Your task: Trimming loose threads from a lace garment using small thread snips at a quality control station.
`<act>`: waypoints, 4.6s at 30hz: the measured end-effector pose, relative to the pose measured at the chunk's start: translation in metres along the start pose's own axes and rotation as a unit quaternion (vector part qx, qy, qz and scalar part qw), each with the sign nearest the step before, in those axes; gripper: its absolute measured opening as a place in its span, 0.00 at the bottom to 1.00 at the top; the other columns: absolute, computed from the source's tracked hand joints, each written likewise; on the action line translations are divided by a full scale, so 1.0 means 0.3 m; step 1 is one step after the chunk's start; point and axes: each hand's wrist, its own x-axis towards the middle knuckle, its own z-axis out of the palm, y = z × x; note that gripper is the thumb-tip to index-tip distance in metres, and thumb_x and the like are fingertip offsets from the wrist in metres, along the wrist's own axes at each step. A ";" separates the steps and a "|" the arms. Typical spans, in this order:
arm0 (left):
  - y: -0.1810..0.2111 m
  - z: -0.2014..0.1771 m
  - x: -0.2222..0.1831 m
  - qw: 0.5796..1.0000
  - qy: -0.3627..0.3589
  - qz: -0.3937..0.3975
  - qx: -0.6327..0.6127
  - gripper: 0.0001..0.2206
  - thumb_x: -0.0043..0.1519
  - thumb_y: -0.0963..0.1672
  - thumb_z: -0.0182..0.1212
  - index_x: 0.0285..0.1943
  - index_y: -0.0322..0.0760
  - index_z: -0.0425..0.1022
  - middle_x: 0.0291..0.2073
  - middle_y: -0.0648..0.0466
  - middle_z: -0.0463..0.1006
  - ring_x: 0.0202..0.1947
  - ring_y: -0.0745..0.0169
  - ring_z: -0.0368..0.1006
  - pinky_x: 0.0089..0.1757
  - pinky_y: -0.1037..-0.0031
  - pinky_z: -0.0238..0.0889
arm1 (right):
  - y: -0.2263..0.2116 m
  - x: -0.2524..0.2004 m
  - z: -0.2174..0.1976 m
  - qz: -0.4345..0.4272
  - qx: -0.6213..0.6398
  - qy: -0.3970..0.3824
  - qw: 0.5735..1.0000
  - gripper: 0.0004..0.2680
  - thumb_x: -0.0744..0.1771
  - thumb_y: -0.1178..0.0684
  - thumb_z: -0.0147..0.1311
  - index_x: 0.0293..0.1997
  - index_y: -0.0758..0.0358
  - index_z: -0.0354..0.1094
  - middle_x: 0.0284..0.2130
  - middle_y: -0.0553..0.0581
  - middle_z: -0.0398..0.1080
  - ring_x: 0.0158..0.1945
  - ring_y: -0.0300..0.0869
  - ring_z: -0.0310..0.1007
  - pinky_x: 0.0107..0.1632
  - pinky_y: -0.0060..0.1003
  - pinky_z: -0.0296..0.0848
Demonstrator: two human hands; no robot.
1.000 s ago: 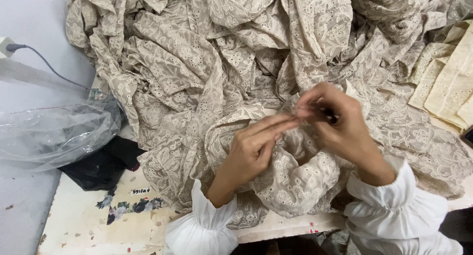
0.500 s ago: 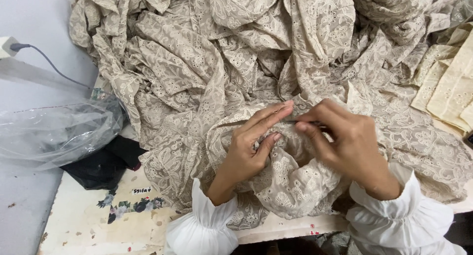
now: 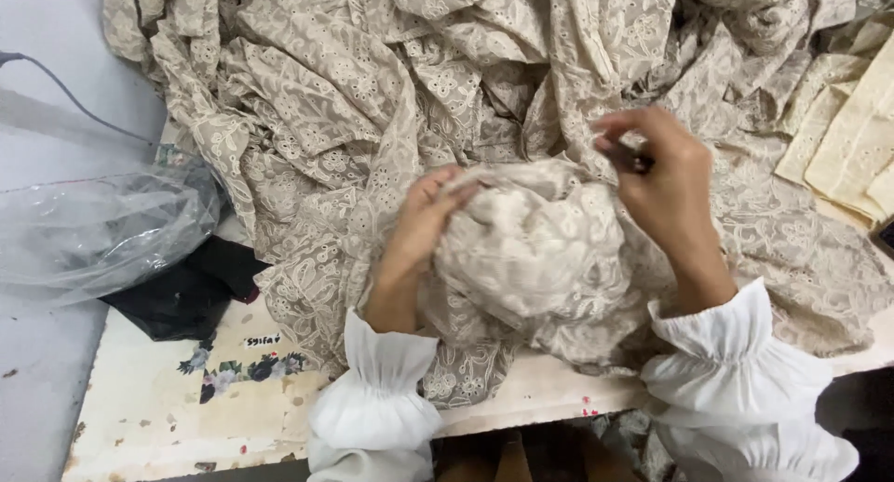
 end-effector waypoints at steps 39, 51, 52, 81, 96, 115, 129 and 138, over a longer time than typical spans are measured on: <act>-0.104 0.104 0.002 0.748 0.141 0.575 0.301 0.15 0.58 0.49 0.48 0.43 0.33 0.66 0.37 0.46 0.73 0.37 0.52 0.73 0.40 0.67 0.71 | -0.005 -0.138 -0.189 0.141 0.339 -0.023 0.930 0.06 0.61 0.53 0.50 0.24 0.60 0.63 0.17 0.44 0.59 0.23 0.29 0.51 0.28 0.23 0.50; -0.038 -0.075 -0.108 0.953 -0.036 0.300 0.031 0.12 0.63 0.46 0.41 0.28 0.40 0.64 0.17 0.61 0.62 0.13 0.77 0.51 0.16 0.87 0.47 | 0.177 -0.106 -0.259 0.046 0.284 -0.206 0.935 0.09 0.63 0.49 0.46 0.22 0.57 0.65 0.11 0.43 0.55 0.14 0.29 0.44 0.19 0.22 0.45; -0.017 -0.041 -0.137 0.953 -0.031 0.301 0.032 0.12 0.63 0.46 0.41 0.28 0.40 0.64 0.17 0.61 0.62 0.13 0.77 0.51 0.16 0.87 0.47 | 0.181 -0.118 -0.250 0.044 0.285 -0.210 0.934 0.09 0.63 0.49 0.46 0.22 0.57 0.65 0.11 0.43 0.55 0.14 0.29 0.44 0.19 0.22 0.45; 0.018 -0.212 -0.569 0.899 -0.083 0.088 0.421 0.16 0.52 0.53 0.49 0.43 0.49 0.72 0.39 0.59 0.76 0.43 0.63 0.71 0.46 0.65 0.60 | 0.075 -0.361 -0.309 0.008 0.121 -0.469 0.875 0.12 0.56 0.44 0.53 0.40 0.45 0.70 0.17 0.42 0.75 0.07 0.27 0.61 0.12 0.22 0.59; 0.037 -0.111 -0.484 0.960 0.165 -0.204 -0.094 0.28 0.47 0.45 0.60 0.57 0.31 0.58 0.49 0.39 0.66 0.47 0.43 0.66 0.45 0.62 0.59 | 0.110 0.035 0.152 -0.036 0.220 -0.073 0.972 0.07 0.62 0.67 0.52 0.40 0.64 0.66 0.26 0.55 0.61 0.31 0.40 0.60 0.38 0.31 0.59; 0.570 -0.633 0.177 0.368 0.601 0.481 0.521 0.04 0.40 0.39 0.53 0.22 0.37 0.64 0.19 0.53 0.68 0.19 0.53 0.65 0.22 0.71 0.54 | 0.478 0.314 -0.299 -0.002 -0.010 0.241 0.970 0.21 0.74 0.60 0.62 0.29 0.58 0.46 0.25 0.49 0.47 0.31 0.36 0.46 0.37 0.35 0.53; 0.574 -0.546 -0.189 0.820 0.281 0.353 0.351 0.17 0.62 0.50 0.40 0.50 0.35 0.62 0.45 0.52 0.66 0.48 0.59 0.62 0.49 0.70 0.56 | 0.118 0.054 0.678 0.183 0.393 -0.143 0.890 0.15 0.59 0.56 0.57 0.12 0.52 0.50 0.10 0.41 0.48 0.16 0.28 0.43 0.19 0.27 0.42; 0.502 -0.714 0.124 0.903 0.038 0.254 -0.344 0.23 0.63 0.50 0.29 0.58 0.27 0.57 0.53 0.35 0.61 0.51 0.43 0.62 0.50 0.52 0.55 | 0.254 0.119 0.199 -0.073 0.081 -0.127 0.986 0.11 0.59 0.67 0.53 0.43 0.73 0.62 0.31 0.72 0.66 0.39 0.61 0.66 0.45 0.47 0.62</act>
